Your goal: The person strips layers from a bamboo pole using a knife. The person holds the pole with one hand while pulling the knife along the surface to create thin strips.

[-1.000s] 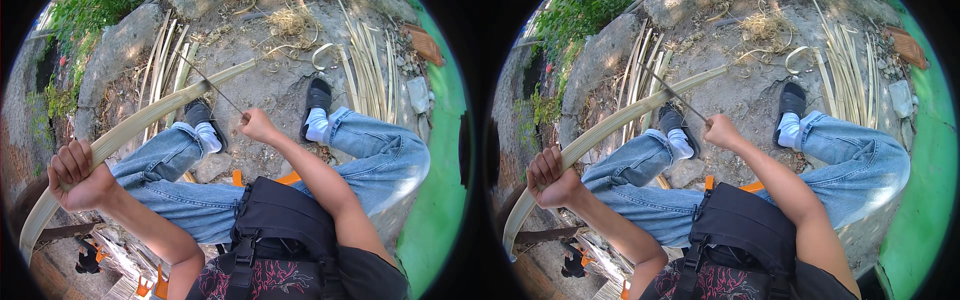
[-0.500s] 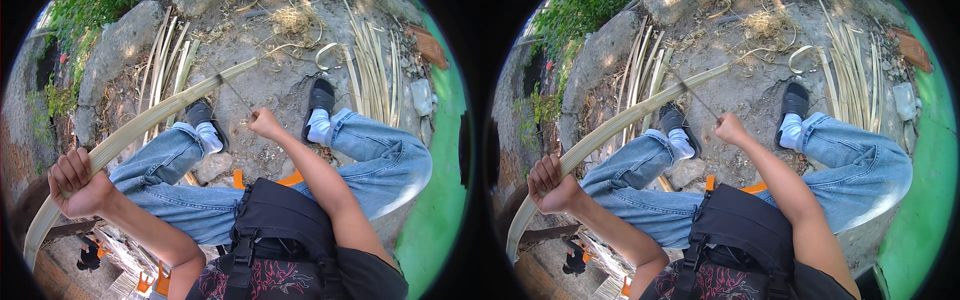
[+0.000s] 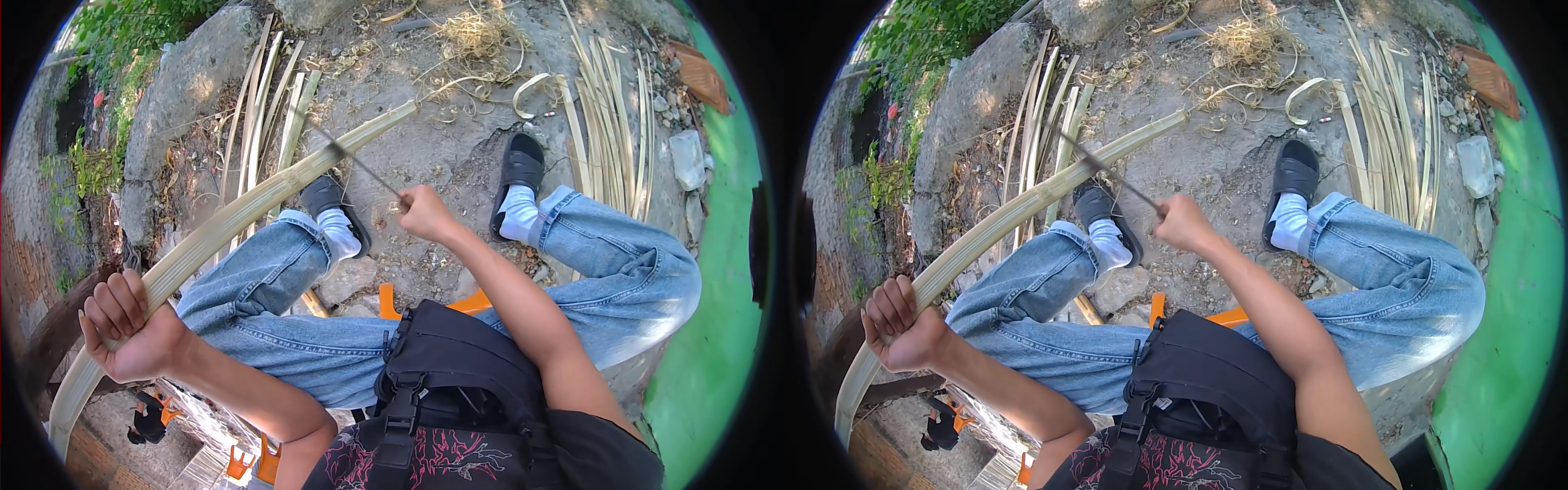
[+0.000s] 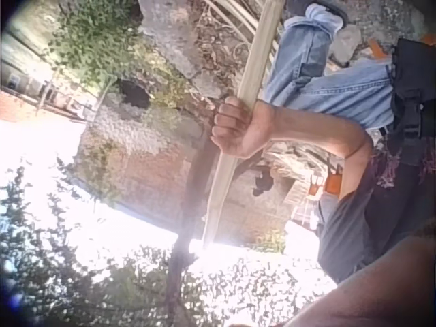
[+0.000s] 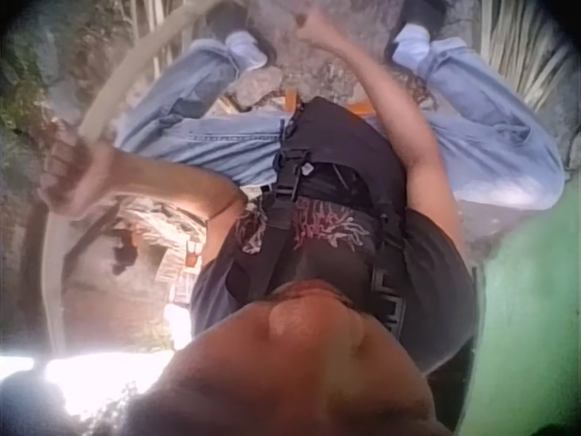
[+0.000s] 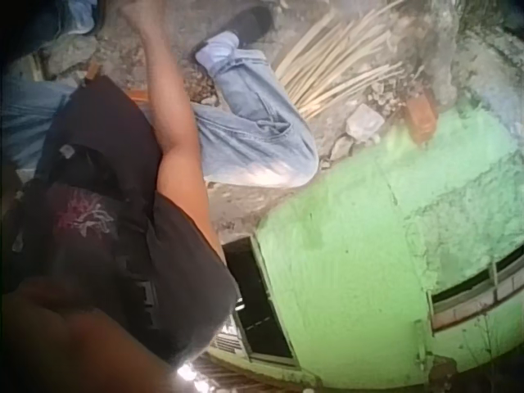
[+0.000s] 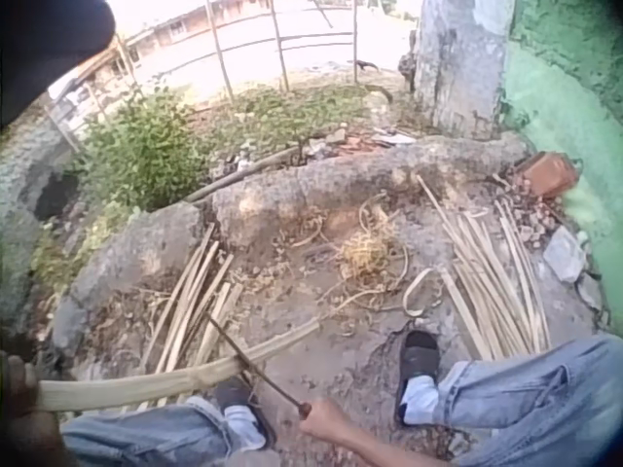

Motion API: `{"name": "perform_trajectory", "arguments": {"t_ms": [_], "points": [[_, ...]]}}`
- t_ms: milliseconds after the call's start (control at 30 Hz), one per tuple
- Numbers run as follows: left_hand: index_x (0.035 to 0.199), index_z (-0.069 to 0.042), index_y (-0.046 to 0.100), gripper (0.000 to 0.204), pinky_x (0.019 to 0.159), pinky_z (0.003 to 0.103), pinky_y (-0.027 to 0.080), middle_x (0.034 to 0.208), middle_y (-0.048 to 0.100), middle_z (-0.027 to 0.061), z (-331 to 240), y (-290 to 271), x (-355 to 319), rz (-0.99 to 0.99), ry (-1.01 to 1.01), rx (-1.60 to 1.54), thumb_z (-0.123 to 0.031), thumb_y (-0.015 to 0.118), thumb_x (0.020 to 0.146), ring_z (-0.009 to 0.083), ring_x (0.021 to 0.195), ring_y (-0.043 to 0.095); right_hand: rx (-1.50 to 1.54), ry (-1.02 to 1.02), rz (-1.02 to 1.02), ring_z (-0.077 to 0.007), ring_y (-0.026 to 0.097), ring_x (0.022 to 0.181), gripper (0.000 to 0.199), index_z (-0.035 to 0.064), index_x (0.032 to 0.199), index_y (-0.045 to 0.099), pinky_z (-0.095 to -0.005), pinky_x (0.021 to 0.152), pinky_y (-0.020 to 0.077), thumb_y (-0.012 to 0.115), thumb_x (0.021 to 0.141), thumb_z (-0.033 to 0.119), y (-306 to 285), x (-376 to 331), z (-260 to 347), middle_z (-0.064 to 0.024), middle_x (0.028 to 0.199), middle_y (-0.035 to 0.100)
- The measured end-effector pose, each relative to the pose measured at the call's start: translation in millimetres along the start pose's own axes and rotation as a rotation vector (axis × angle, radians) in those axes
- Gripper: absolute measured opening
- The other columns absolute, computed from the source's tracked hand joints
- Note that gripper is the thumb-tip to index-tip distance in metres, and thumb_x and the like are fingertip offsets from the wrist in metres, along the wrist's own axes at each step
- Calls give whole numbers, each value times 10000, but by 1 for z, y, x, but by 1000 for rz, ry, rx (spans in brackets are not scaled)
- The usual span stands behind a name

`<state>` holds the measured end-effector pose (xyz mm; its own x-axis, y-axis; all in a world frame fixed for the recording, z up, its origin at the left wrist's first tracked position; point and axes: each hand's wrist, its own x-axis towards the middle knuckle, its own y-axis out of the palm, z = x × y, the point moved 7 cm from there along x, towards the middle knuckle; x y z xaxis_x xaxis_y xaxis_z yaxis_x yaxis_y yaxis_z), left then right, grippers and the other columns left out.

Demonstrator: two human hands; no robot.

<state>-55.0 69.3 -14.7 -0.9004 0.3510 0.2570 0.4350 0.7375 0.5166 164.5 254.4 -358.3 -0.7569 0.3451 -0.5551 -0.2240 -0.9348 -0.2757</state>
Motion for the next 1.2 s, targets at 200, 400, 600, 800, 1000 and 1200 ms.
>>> {"name": "perform_trajectory", "arguments": {"t_ms": [200, 400, 600, 800, 1000, 1200], "points": [[537, -182, 248, 365, 479, 261, 184, 490, 209, -36, -5, 5, 5, -6, -10, 15, -148, 447, 840, 85, 442, 192, 64, 607, -48, -196, 550, 523, 175, -39, 613, 520, -349, 516, 420, 615, 623, 108, -16, -2, -65, -152, 552, 551], [534, -181, 251, 366, 477, 261, 182, 489, 210, -37, 0, 10, 2, 57, -33, -16, -144, 446, 842, 82, 441, 193, 22, -74, 54, -306, 594, 599, 160, -46, 660, 568, -382, 590, 462, 601, 634, 109, 2, -5, 42, -202, 620, 595], [536, -176, 254, 362, 477, 256, 184, 493, 212, -35, 0, 1, 2, -9, -1, 9, -141, 441, 843, 81, 444, 198, -83, 517, -151, -288, 610, 573, 178, -85, 639, 572, -364, 562, 470, 593, 626, 91, -33, 6, -93, -215, 633, 611], [553, -165, 256, 351, 485, 263, 196, 505, 208, -31, -3, 6, 3, -138, 37, 32, -226, 449, 840, 93, 465, 213, 29, 499, -138, -286, 632, 624, 244, -82, 640, 585, -372, 586, 486, 626, 610, 157, -23, 11, -77, -212, 666, 618], [564, -158, 268, 324, 498, 265, 201, 512, 211, -26, -1, 7, -3, -93, 33, -53, -231, 443, 826, 96, 477, 213, -144, 283, -216, -326, 637, 673, 315, -65, 703, 616, -376, 645, 502, 648, 601, 232, -35, 11, -54, -245, 746, 629], [499, -175, 249, 409, 430, 249, 166, 419, 215, -45, 3, 29, -14, 383, -53, -110, -313, 521, 772, 75, 381, 168, -246, 182, -33, -329, 639, 703, 319, -55, 721, 628, -374, 666, 501, 647, 612, 244, -45, 7, -5, -215, 743, 646]]}}
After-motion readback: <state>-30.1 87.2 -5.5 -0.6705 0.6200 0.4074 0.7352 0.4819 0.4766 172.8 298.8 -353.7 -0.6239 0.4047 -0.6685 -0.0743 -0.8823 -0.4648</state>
